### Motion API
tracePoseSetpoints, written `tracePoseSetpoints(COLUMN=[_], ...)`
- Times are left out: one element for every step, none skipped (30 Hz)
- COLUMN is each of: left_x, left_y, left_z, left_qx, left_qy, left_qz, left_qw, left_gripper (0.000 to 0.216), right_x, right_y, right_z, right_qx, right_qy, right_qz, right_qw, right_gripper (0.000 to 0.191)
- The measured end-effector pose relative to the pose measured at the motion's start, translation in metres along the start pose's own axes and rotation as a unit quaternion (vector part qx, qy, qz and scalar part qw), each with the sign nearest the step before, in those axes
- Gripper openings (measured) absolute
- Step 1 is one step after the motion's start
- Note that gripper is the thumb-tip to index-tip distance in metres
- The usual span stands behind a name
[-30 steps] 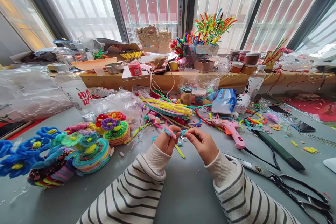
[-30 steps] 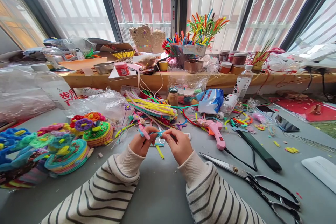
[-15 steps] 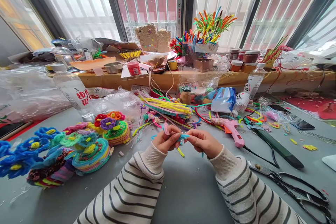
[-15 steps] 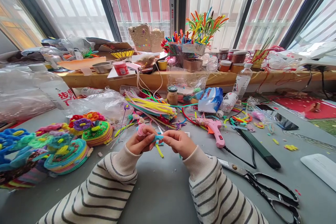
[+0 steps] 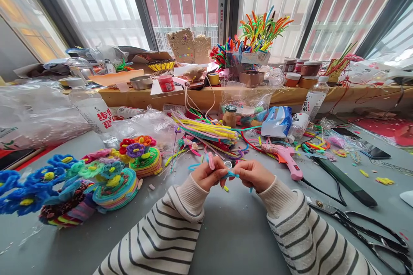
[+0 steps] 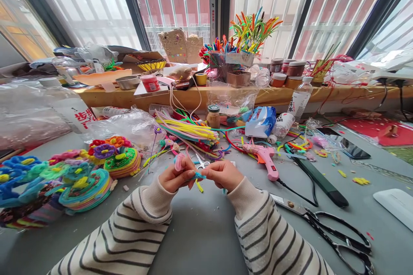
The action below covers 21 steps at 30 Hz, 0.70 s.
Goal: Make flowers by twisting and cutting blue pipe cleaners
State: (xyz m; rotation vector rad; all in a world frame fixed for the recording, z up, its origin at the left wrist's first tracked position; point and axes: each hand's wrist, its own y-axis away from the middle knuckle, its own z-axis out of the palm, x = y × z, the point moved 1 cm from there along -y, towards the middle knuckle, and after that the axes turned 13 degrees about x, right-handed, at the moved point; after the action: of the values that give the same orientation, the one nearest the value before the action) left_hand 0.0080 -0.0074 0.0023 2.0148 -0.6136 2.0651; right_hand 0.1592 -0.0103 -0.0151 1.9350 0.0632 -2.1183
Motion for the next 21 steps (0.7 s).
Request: tracePoseSetpoints(left_x=[-0.0003, -0.0004, -0.0002, 0.0000, 0.0003, 0.0005, 0.0006, 0.0004, 0.0000, -0.0007, -0.0014, -0.0023, -0.0030, -0.0037, -0.0042, -0.0044, -0.0045, -0.0042, -0.0037, -0.0031, -0.0025], left_y=[0.0000, 0.0002, 0.0004, 0.0006, 0.0009, 0.0011, 0.0013, 0.0014, 0.0014, 0.0013, 0.0011, 0.0009, 0.0006, 0.0003, 0.0001, -0.0001, -0.0002, -0.0002, -0.0001, 0.0000, 0.0001], left_z=[-0.0003, -0.0006, -0.0009, -0.0012, -0.0017, -0.0022, -0.0028, -0.0033, -0.0039, -0.0042, -0.0044, -0.0044, -0.0042, -0.0040, -0.0036, -0.0034, -0.0032, -0.0031, -0.0032, -0.0034, -0.0036], left_qx=[0.001, 0.005, 0.010, 0.013, 0.016, 0.023, 0.029, 0.033, 0.037, 0.040, 0.043, 0.044, 0.044, 0.045, 0.046, 0.047, 0.050, 0.053, 0.055, 0.056, 0.056], left_qy=[-0.013, -0.029, -0.046, -0.066, -0.089, -0.114, -0.142, -0.173, -0.205, -0.234, -0.259, -0.280, -0.294, -0.302, -0.306, -0.308, -0.308, -0.307, -0.306, -0.307, -0.308], left_qz=[0.011, 0.023, 0.036, 0.048, 0.059, 0.069, 0.079, 0.086, 0.093, 0.099, 0.104, 0.108, 0.110, 0.112, 0.112, 0.111, 0.110, 0.110, 0.110, 0.110, 0.109], left_qw=[1.000, 0.999, 0.998, 0.997, 0.994, 0.991, 0.986, 0.981, 0.974, 0.966, 0.959, 0.953, 0.948, 0.946, 0.944, 0.944, 0.944, 0.944, 0.944, 0.944, 0.943], left_gripper=[0.025, 0.024, 0.024, 0.024, 0.023, 0.023, 0.022, 0.021, 0.020, 0.020, 0.019, 0.019, 0.019, 0.019, 0.019, 0.018, 0.019, 0.019, 0.019, 0.019, 0.020], right_x=[-0.0009, -0.0021, -0.0037, -0.0053, -0.0070, -0.0083, -0.0094, -0.0099, -0.0098, -0.0092, -0.0083, -0.0073, -0.0063, -0.0054, -0.0048, -0.0044, -0.0041, -0.0039, -0.0040, -0.0045, -0.0051], right_y=[0.0004, 0.0010, 0.0017, 0.0025, 0.0033, 0.0040, 0.0046, 0.0049, 0.0050, 0.0048, 0.0045, 0.0040, 0.0035, 0.0030, 0.0028, 0.0027, 0.0028, 0.0031, 0.0035, 0.0041, 0.0045], right_z=[0.0002, 0.0005, 0.0009, 0.0013, 0.0016, 0.0018, 0.0018, 0.0016, 0.0012, 0.0007, 0.0001, -0.0004, -0.0008, -0.0008, -0.0006, 0.0001, 0.0010, 0.0021, 0.0033, 0.0044, 0.0052], right_qx=[0.004, 0.008, 0.015, 0.024, 0.036, 0.047, 0.060, 0.072, 0.085, 0.096, 0.106, 0.114, 0.116, 0.115, 0.109, 0.096, 0.078, 0.058, 0.038, 0.021, 0.011], right_qy=[0.013, 0.027, 0.043, 0.061, 0.079, 0.100, 0.121, 0.146, 0.171, 0.195, 0.216, 0.231, 0.241, 0.247, 0.249, 0.250, 0.249, 0.247, 0.245, 0.245, 0.246], right_qz=[0.002, 0.004, 0.002, -0.002, -0.011, -0.023, -0.040, -0.058, -0.075, -0.089, -0.103, -0.118, -0.135, -0.153, -0.168, -0.177, -0.175, -0.165, -0.155, -0.151, -0.153], right_qw=[1.000, 1.000, 0.999, 0.998, 0.996, 0.994, 0.990, 0.985, 0.979, 0.972, 0.965, 0.959, 0.954, 0.950, 0.948, 0.947, 0.949, 0.953, 0.956, 0.957, 0.957], right_gripper=[0.032, 0.031, 0.031, 0.030, 0.029, 0.028, 0.027, 0.026, 0.026, 0.026, 0.027, 0.027, 0.027, 0.027, 0.028, 0.028, 0.030, 0.032, 0.033, 0.035, 0.036])
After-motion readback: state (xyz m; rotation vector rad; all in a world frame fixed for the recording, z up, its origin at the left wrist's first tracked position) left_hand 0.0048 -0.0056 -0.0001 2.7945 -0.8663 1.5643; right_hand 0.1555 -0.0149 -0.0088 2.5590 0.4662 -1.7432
